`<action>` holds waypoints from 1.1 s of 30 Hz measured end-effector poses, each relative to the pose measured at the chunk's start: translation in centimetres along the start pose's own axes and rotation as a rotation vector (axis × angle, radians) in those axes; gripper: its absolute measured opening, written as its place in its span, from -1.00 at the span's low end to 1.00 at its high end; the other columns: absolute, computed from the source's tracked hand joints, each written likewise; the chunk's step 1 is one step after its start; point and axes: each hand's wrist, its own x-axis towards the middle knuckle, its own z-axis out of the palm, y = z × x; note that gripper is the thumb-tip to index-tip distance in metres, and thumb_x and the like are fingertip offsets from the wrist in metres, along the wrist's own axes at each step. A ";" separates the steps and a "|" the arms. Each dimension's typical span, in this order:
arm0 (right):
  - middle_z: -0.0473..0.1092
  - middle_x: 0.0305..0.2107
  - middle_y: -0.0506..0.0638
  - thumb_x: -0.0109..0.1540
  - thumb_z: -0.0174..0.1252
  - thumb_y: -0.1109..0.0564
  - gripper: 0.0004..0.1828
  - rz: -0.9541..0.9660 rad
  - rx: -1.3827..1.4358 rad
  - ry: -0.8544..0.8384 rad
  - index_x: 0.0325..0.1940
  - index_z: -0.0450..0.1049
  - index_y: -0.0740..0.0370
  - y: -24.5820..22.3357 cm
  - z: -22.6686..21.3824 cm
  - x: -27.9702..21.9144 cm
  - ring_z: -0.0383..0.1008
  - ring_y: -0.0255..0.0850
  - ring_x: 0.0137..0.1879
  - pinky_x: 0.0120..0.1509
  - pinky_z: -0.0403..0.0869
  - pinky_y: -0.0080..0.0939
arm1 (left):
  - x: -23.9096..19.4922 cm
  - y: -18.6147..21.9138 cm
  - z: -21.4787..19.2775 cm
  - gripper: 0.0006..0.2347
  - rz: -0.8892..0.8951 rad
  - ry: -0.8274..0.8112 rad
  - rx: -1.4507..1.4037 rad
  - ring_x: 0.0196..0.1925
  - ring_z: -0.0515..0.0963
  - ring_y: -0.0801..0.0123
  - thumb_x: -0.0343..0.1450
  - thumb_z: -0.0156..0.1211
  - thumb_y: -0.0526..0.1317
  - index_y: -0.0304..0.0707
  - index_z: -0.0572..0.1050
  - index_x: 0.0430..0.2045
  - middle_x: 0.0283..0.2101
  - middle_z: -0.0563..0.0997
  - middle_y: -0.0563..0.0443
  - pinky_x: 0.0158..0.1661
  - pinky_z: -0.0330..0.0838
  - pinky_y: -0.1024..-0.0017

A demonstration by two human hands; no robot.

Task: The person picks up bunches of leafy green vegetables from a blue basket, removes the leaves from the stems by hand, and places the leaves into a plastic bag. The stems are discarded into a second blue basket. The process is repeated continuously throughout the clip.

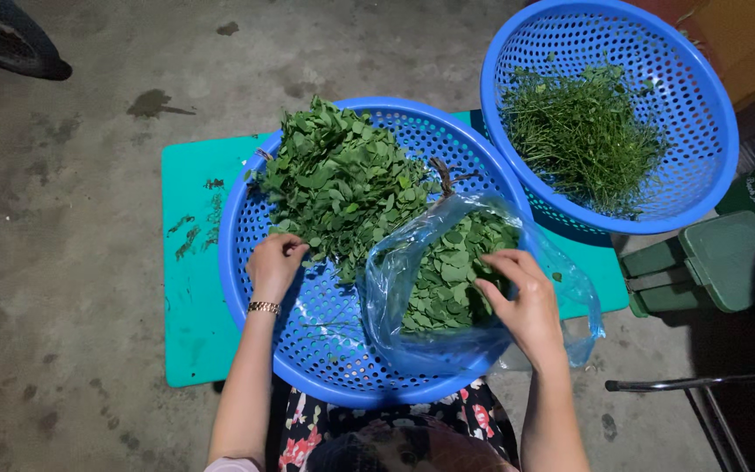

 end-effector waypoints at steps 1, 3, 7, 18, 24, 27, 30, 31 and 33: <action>0.48 -0.07 0.17 0.05 0.36 0.16 -0.56 -0.015 -0.032 0.022 0.00 0.59 0.32 0.0 -0.1 0.1 0.51 0.06 -0.01 0.03 0.45 -0.10 | -0.2 0.0 -0.2 -0.87 0.004 0.037 -0.018 -0.31 0.66 0.22 0.29 0.41 -0.12 -0.08 0.69 -0.41 -0.34 0.67 0.05 -0.31 0.48 0.25; 0.47 -0.04 0.16 0.04 0.41 0.12 -0.54 0.005 -0.046 -0.002 0.00 0.58 0.30 0.1 -0.2 0.0 0.51 0.06 0.01 0.04 0.45 -0.08 | -0.7 -0.2 -1.0 -0.88 0.023 0.113 -0.038 -0.32 0.65 0.20 0.31 0.41 -0.12 -0.09 0.69 -0.41 -0.34 0.66 0.04 -0.32 0.48 0.26; 0.53 0.03 0.01 0.22 0.35 0.10 -0.82 0.130 0.035 -0.088 -0.10 0.65 0.13 0.6 0.4 -0.2 0.59 -0.05 0.02 0.06 0.51 -0.13 | -1.4 -0.5 -2.8 -0.90 0.056 0.216 -0.062 -0.32 0.64 0.19 0.35 0.39 -0.16 -0.13 0.69 -0.41 -0.33 0.65 0.00 -0.31 0.47 0.26; 0.48 0.02 0.09 0.10 0.39 0.11 -0.71 0.032 0.018 0.004 -0.15 0.59 0.25 0.5 0.8 -0.5 0.54 0.01 0.02 -0.01 0.49 -0.11 | -1.8 3.7 -0.2 -0.89 0.304 0.089 -0.192 -0.30 0.64 0.23 0.33 0.37 -0.20 -0.19 0.64 -0.37 -0.30 0.61 0.02 -0.29 0.50 0.31; 0.51 -0.04 0.07 0.13 0.37 0.11 -0.77 0.014 0.048 -0.010 -0.19 0.60 0.24 0.8 1.4 -1.0 0.56 -0.03 -0.02 -0.01 0.49 -0.15 | -0.7 4.2 1.6 -0.91 0.345 0.026 -0.075 -0.30 0.63 0.25 0.26 0.44 -0.21 -0.14 0.66 -0.46 -0.35 0.62 0.04 -0.28 0.47 0.34; 0.54 -0.07 0.05 0.16 0.36 0.13 -0.84 0.045 0.123 0.003 -0.26 0.60 0.26 1.2 1.4 -1.1 0.58 -0.09 -0.03 -0.01 0.49 -0.17 | 0.5 2.9 0.9 -0.88 0.104 -0.149 -0.366 -0.34 0.64 0.44 0.34 0.41 -0.19 -0.23 0.65 -0.40 -0.34 0.65 0.09 -0.26 0.49 0.45; 0.58 -0.11 0.01 0.20 0.35 0.15 -0.87 0.094 0.204 0.012 -0.30 0.60 0.27 1.2 1.7 -0.8 0.61 -0.16 -0.06 0.01 0.51 -0.20 | 0.9 1.9 -0.8 -0.88 -0.020 -0.287 -0.816 -0.28 0.63 0.54 0.39 0.35 -0.24 -0.30 0.63 -0.32 -0.31 0.69 0.07 -0.19 0.50 0.51; 0.59 -0.13 0.00 0.22 0.34 0.15 -0.88 0.108 0.232 0.011 -0.29 0.61 0.27 1.1 1.8 -0.7 0.62 -0.18 -0.07 0.02 0.52 -0.22 | 0.7 1.7 -1.6 -0.88 -0.018 -0.321 -0.920 -0.26 0.63 0.53 0.41 0.32 -0.25 -0.34 0.62 -0.31 -0.30 0.68 0.05 -0.17 0.50 0.51; 0.56 -0.10 0.02 0.16 0.35 0.17 -0.84 0.072 0.240 0.020 -0.25 0.58 0.30 0.5 2.1 -0.4 0.59 -0.17 -0.03 0.06 0.51 -0.22 | 0.1 1.9 -3.2 -0.88 -0.011 -0.375 -1.038 -0.24 0.63 0.51 0.44 0.29 -0.27 -0.38 0.60 -0.29 -0.28 0.67 0.02 -0.14 0.50 0.51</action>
